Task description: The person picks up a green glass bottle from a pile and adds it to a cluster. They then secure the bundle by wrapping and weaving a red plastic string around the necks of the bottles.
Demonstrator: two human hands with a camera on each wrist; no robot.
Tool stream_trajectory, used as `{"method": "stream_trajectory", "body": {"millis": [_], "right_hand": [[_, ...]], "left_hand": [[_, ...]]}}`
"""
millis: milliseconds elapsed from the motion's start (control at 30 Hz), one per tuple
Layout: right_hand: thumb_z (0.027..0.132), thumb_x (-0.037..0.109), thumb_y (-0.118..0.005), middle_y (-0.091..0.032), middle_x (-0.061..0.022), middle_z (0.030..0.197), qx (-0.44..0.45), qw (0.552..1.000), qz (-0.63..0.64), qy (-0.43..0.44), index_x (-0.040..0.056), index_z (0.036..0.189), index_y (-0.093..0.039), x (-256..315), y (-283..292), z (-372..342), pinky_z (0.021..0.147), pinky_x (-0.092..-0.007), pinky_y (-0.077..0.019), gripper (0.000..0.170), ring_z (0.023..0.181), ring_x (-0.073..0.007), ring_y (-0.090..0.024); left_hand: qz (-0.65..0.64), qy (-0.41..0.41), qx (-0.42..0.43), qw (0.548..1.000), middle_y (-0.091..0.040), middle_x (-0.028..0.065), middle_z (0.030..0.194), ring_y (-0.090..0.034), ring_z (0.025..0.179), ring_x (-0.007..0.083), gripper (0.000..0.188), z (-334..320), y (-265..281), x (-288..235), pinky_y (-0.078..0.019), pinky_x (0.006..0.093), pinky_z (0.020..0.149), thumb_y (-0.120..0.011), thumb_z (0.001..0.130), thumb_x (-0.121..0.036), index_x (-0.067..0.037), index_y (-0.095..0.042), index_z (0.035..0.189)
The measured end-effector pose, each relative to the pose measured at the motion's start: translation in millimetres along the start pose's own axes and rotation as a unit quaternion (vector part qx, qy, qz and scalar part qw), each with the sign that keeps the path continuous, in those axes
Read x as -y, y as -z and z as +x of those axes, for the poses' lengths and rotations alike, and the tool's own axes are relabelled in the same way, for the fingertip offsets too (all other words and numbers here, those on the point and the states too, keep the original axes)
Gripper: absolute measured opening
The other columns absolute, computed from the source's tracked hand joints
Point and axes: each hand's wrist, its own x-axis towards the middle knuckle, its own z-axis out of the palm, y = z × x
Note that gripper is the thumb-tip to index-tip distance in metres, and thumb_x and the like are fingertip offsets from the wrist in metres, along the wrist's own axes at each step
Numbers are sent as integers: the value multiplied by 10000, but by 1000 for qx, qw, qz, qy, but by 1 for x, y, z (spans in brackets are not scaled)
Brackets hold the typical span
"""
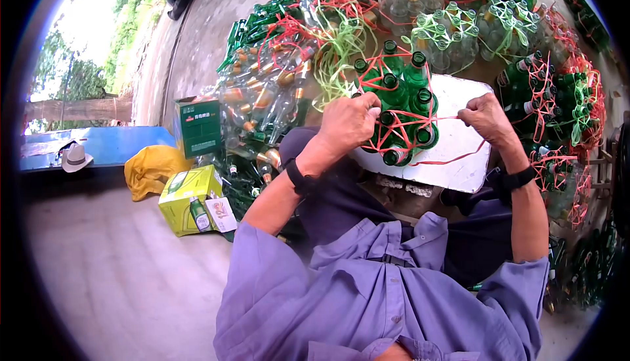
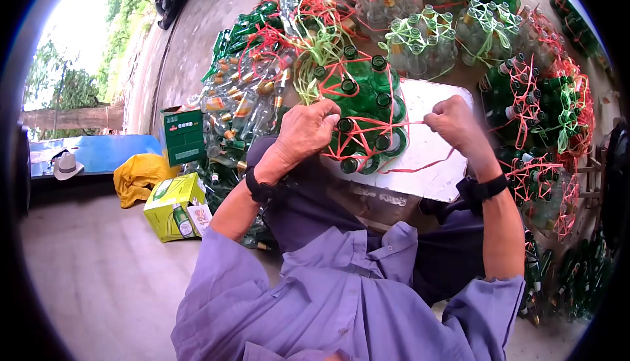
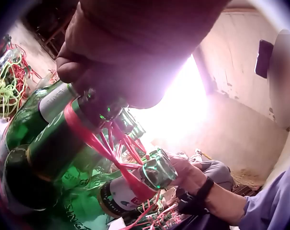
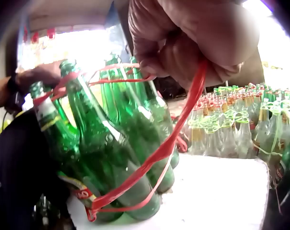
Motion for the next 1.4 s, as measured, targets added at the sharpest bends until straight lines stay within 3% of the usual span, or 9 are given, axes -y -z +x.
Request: {"method": "stream_trajectory", "body": {"millis": [300,367,567,767,833,933,1033,1167,1400], "right_hand": [[764,186,-659,-435,-46,449,-21,998,-33,47,-64,537,-540,-13,8,5,448,-350,-320,358,443,-119,-369],[808,171,-648,-415,-15,465,-28,999,33,33,-54,570,-564,12,17,-4,448,-323,-311,338,475,-72,-386],[824,200,-671,-416,-18,472,-42,998,2,55,-63,581,-569,21,25,-9,456,-319,-320,373,485,-69,-390],[849,196,-659,-384,-17,467,-8,998,-3,60,-68,589,-559,28,26,-18,445,-330,-308,384,475,-75,-367],[854,165,-659,-503,-60,522,32,998,-48,32,-80,724,-648,21,26,-14,486,-327,-384,277,510,-97,-461],[860,81,-636,-695,-185,802,-20,989,-28,140,-58,1085,-684,22,19,-24,702,-335,-520,269,691,-217,-640],[875,43,-601,-670,-212,784,7,975,14,222,-50,1057,-677,28,2,-25,690,-367,-509,218,665,-244,-603],[897,38,-571,-599,-246,749,75,982,20,170,-51,1004,-648,34,-3,-26,645,-398,-465,159,639,-225,-499],[896,133,-669,-571,-68,633,37,992,42,111,-72,961,-688,25,-7,-31,569,-318,-425,216,630,-90,-468]], "left_hand": [[-20,-20,-102,994,-701,141,781,-680,726,342,164,-21,-1,-22,-522,415,659,-675,913,-204,-51,-703,964],[24,-217,-243,945,-679,96,820,-645,753,273,203,-24,-2,-48,-503,396,656,-687,897,-220,-39,-700,989],[189,-239,-146,941,-579,49,778,-562,742,211,353,4,-43,-101,-432,351,586,-644,846,-173,-2,-673,1153],[156,-216,-145,953,-601,65,762,-586,761,221,42,23,-77,-112,-424,369,599,-615,749,-113,-73,-629,754],[166,-215,-121,955,-604,65,755,-587,760,223,57,20,-78,-113,-421,368,608,-615,750,-117,-65,-637,759],[168,-220,-135,951,-604,70,739,-590,764,226,68,18,-80,-114,-419,363,617,-615,746,-121,-57,-637,752],[154,-224,-139,952,-608,79,741,-593,766,225,71,19,-81,-112,-424,361,622,-611,748,-116,-50,-637,750],[121,-232,-152,953,-609,81,746,-595,765,234,62,21,-86,-107,-434,363,626,-604,748,-106,-49,-627,748],[75,-208,-139,965,-602,94,841,-572,861,265,107,2,-64,-111,-435,389,725,-617,747,-95,-38,-607,838]]}}
